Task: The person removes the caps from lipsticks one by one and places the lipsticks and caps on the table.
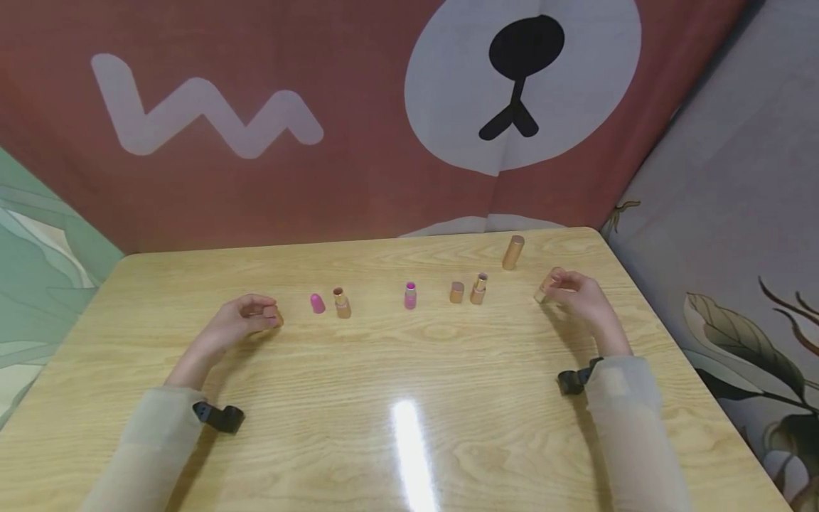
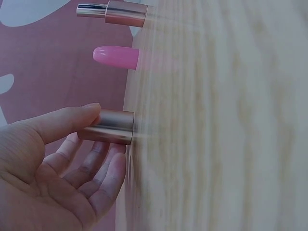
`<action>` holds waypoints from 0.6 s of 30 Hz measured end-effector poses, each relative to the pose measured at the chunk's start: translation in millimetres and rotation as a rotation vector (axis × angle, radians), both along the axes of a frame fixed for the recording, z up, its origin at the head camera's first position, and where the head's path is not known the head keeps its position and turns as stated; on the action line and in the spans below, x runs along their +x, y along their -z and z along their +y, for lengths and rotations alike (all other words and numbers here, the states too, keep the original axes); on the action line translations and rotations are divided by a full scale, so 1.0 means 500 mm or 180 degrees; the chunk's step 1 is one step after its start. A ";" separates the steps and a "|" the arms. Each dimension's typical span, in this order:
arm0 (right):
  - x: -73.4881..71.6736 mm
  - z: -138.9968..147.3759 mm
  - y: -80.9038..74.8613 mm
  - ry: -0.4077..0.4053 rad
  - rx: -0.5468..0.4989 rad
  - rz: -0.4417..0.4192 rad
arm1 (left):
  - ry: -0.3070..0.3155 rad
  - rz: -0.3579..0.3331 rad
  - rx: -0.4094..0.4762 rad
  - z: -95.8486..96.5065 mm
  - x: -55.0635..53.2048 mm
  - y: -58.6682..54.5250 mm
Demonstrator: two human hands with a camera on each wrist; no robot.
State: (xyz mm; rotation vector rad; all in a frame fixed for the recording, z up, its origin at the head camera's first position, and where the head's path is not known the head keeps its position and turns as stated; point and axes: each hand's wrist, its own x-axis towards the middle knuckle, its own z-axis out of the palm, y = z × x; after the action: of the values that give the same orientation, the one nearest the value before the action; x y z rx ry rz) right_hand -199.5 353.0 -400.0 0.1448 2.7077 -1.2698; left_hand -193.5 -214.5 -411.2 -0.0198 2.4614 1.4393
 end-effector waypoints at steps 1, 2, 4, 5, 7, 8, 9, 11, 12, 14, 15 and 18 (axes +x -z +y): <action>0.000 0.000 0.000 -0.0002 -0.0017 0.0023 | 0.0007 0.0008 -0.0006 0.000 0.000 0.000; 0.001 -0.001 -0.001 -0.0004 -0.0044 0.0048 | 0.0016 0.0018 -0.0014 0.000 0.001 -0.001; 0.002 -0.003 -0.001 -0.0007 -0.0110 0.0106 | 0.0026 0.0038 -0.0026 -0.001 0.002 -0.002; 0.001 -0.004 -0.001 -0.0012 -0.0145 0.0139 | 0.0032 0.0043 -0.0026 -0.001 0.003 -0.002; 0.000 -0.008 -0.003 -0.0009 -0.0229 0.0206 | 0.0049 0.0054 -0.0023 0.000 0.005 -0.004; -0.001 -0.010 -0.004 -0.0008 -0.0249 0.0222 | 0.0056 0.0058 -0.0017 0.001 0.006 -0.005; -0.001 -0.012 -0.006 -0.0005 -0.0275 0.0233 | 0.0065 0.0066 -0.0010 0.001 0.007 -0.006; -0.002 -0.018 -0.011 -0.0005 -0.0291 0.0261 | 0.0091 0.0081 0.0008 0.002 0.008 -0.007; -0.002 -0.022 -0.015 -0.0006 -0.0283 0.0268 | 0.0107 0.0095 0.0017 0.001 0.009 -0.007; -0.002 -0.029 -0.022 -0.0008 -0.0255 0.0289 | 0.0144 0.0128 0.0035 0.000 0.010 -0.008; -0.002 -0.032 -0.025 -0.0004 -0.0248 0.0304 | 0.0166 0.0142 0.0049 0.000 0.011 -0.008; -0.003 -0.043 -0.034 0.0025 -0.0210 0.0375 | 0.0212 0.0186 0.0061 -0.001 0.012 -0.009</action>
State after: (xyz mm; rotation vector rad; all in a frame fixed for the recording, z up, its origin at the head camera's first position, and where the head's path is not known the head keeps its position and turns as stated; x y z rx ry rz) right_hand -201.2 331.4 -383.0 0.0756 2.7604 -1.4105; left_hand -187.5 -215.2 -406.7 0.1086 2.4695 1.4552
